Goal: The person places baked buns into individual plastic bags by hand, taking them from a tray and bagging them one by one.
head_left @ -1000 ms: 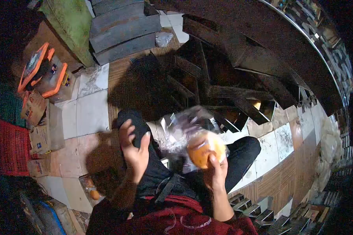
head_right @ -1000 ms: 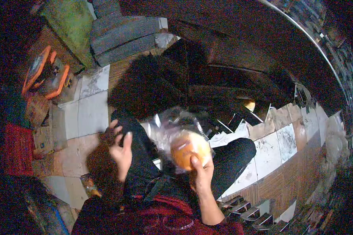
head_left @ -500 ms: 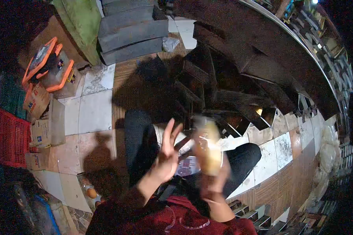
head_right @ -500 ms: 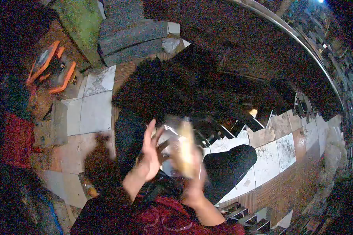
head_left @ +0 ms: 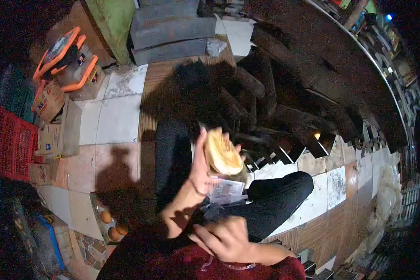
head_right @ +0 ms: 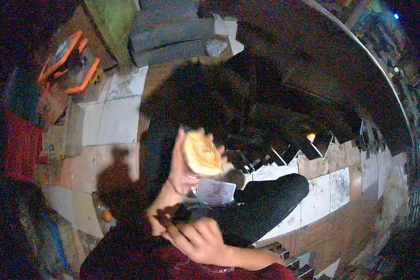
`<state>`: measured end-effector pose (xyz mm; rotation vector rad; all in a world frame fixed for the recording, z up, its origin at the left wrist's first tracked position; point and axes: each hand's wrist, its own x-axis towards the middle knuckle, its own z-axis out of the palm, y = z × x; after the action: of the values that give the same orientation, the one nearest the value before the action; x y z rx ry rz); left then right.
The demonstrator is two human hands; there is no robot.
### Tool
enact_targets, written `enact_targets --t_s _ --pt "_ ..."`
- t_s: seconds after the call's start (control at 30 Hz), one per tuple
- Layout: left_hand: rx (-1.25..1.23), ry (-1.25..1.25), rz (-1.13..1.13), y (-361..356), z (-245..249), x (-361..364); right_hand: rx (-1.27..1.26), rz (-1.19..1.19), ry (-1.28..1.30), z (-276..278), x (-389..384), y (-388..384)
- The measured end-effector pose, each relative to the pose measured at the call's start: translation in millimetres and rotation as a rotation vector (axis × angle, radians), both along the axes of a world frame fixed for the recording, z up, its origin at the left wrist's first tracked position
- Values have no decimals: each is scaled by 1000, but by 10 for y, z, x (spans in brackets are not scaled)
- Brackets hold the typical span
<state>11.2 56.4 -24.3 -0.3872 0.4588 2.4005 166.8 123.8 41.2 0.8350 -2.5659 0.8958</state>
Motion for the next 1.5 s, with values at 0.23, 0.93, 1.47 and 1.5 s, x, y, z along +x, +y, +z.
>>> enact_targets --t_s 0.23,0.93,1.47,1.5 --pt "-167 602 232 -136 541 -108 -926 -437 -790 -238 -390 322" --pt "2 355 376 -337 361 -212 -685 -288 -685 -393 -660 328" --pt "17 66 -657 -233 -17 901 -988 -251 -362 -348 -880 682" --pt "150 400 -1078 -313 52 1173 -1118 -247 -525 -396 -885 675"
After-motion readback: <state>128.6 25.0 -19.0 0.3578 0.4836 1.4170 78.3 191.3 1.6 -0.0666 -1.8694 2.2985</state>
